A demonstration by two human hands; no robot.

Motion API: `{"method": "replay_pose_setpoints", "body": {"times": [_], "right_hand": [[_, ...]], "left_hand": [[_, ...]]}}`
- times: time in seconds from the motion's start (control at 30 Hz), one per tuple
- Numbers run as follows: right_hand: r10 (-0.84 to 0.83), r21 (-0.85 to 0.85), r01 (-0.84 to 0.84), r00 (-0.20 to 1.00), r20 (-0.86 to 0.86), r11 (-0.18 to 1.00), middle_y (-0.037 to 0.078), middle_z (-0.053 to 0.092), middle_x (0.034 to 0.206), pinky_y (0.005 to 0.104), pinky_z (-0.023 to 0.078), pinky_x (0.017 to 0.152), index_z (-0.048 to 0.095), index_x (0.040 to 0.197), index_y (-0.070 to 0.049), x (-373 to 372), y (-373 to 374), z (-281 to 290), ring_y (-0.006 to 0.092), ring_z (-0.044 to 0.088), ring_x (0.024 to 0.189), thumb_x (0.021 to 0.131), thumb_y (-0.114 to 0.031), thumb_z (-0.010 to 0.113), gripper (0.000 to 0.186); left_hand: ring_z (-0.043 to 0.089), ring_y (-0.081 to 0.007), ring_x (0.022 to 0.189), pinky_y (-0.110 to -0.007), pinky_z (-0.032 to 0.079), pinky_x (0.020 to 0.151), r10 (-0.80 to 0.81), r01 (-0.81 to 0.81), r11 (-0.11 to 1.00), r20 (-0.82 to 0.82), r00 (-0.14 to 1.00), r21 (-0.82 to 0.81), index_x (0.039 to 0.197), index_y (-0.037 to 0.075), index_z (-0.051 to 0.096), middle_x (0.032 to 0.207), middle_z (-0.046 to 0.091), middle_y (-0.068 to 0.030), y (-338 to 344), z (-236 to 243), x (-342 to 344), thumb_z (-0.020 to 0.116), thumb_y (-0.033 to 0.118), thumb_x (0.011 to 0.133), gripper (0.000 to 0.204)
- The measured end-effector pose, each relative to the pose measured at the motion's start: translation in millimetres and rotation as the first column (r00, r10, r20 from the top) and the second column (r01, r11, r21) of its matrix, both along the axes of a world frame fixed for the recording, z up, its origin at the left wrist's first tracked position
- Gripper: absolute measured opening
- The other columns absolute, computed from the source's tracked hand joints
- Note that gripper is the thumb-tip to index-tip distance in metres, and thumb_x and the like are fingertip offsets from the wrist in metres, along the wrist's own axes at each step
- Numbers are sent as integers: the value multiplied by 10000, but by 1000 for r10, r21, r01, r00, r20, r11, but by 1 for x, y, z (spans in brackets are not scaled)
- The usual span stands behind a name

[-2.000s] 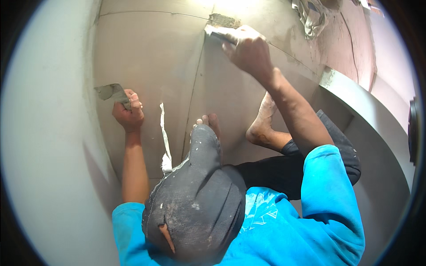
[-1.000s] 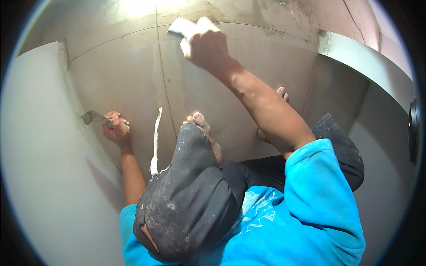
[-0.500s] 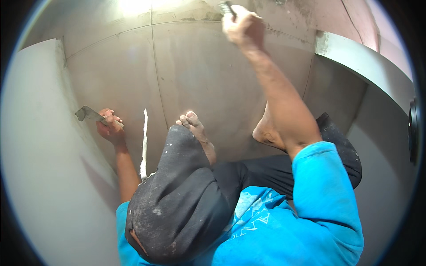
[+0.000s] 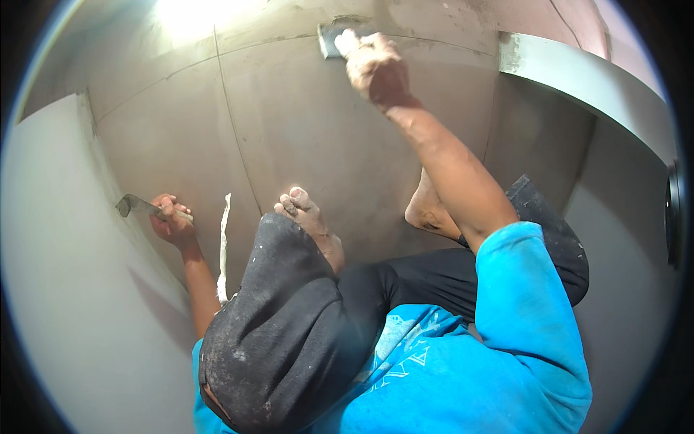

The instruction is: The person applies grout to the gaps between floor tiles using a grout float and a bucket. They then wipe the excess grout off the tiles with a cloth and sweep the floor with a broom.

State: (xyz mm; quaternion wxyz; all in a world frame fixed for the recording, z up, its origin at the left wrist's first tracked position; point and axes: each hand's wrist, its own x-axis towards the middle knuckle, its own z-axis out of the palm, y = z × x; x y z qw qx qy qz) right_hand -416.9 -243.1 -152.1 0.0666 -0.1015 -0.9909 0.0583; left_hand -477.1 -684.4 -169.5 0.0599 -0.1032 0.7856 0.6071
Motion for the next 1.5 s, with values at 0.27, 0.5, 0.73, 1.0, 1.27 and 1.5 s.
{"method": "replay_pose_setpoints", "body": {"times": [0.27,0.5,0.73,1.0,1.27,1.5], "right_hand": [[-447,-153,435,893,-56,887,142,683,728,441,547,636,749,932,-109,-27,15,26,308,655,740,781,-188,631,207],[-228,-309,208,973,-28,928,118,688,791,411,552,732,748,993,-190,-39,-41,-2,305,639,855,739,-229,630,283],[-118,-189,118,993,9,975,83,680,922,405,528,837,736,1112,-241,30,43,17,278,608,906,745,-150,669,384],[-584,-65,581,800,-137,811,144,643,611,477,526,614,646,749,-42,12,73,17,325,639,610,760,-192,619,153],[-467,-480,430,883,46,765,155,666,650,458,538,627,679,735,-64,-46,-9,-15,347,656,640,780,-231,614,185],[-460,-258,474,880,119,842,211,670,731,503,533,695,681,908,-71,1,56,-29,332,673,782,786,-238,623,215]], "left_hand": [[527,-101,574,-251,475,483,-27,27,999,-8,1000,-39,919,14,539,784,556,-58,-3,-1,-1,585,238,923,229],[516,-101,551,-243,460,487,-48,48,999,-16,999,-26,920,17,540,746,547,-50,0,4,-3,589,246,926,234],[511,-106,533,-245,446,486,-58,58,997,-3,998,-42,880,25,541,657,519,-34,11,12,-1,602,221,915,209],[532,-109,526,-239,435,479,-187,186,977,3,982,-101,852,18,554,677,545,-45,28,38,-6,585,129,923,136],[537,-92,539,-237,449,491,-315,311,935,4,949,-171,869,6,581,760,594,-59,86,65,-12,611,37,910,60],[541,-73,599,-224,456,509,-289,278,956,133,948,97,959,16,604,794,606,-49,111,66,3,607,135,958,120]]}}
